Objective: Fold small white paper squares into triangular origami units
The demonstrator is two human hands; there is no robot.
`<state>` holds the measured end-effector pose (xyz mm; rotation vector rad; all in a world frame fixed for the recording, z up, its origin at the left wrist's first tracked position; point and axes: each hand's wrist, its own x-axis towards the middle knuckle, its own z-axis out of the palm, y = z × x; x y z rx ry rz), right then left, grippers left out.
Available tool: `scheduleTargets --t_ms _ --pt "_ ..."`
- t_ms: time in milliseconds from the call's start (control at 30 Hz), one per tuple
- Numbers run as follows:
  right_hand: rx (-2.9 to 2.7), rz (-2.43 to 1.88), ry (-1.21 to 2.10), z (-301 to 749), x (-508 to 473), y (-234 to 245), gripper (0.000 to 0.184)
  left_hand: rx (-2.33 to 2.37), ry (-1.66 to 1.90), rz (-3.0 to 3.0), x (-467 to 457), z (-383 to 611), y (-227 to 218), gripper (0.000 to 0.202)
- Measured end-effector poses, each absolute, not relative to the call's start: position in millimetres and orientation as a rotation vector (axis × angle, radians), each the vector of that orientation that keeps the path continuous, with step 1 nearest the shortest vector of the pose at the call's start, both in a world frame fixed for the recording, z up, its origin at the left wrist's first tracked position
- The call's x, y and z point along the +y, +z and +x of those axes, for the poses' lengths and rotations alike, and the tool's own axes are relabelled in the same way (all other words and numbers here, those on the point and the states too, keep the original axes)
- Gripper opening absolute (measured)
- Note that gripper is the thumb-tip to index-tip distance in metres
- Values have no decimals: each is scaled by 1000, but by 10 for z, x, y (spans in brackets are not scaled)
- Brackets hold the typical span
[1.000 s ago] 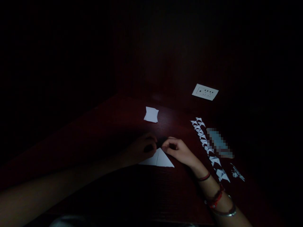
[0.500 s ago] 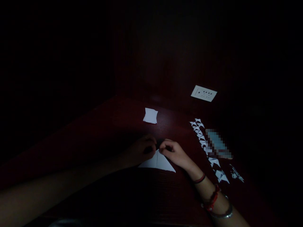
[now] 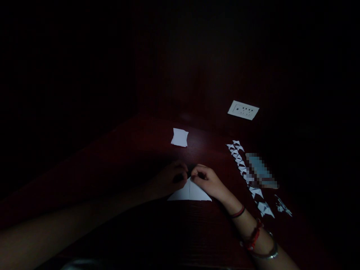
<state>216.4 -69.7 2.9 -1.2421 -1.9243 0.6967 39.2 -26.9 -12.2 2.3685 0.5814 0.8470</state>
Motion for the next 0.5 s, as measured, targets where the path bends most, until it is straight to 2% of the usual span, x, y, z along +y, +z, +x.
scheduleTargets --t_ms 300,500 --pt "-2040 -1168 644 2197 -715 71 6 551 884 2395 -269 385 -158 7" --pt "-2004 -1193 570 2177 -742 103 9 619 859 2401 -276 390 -122 5"
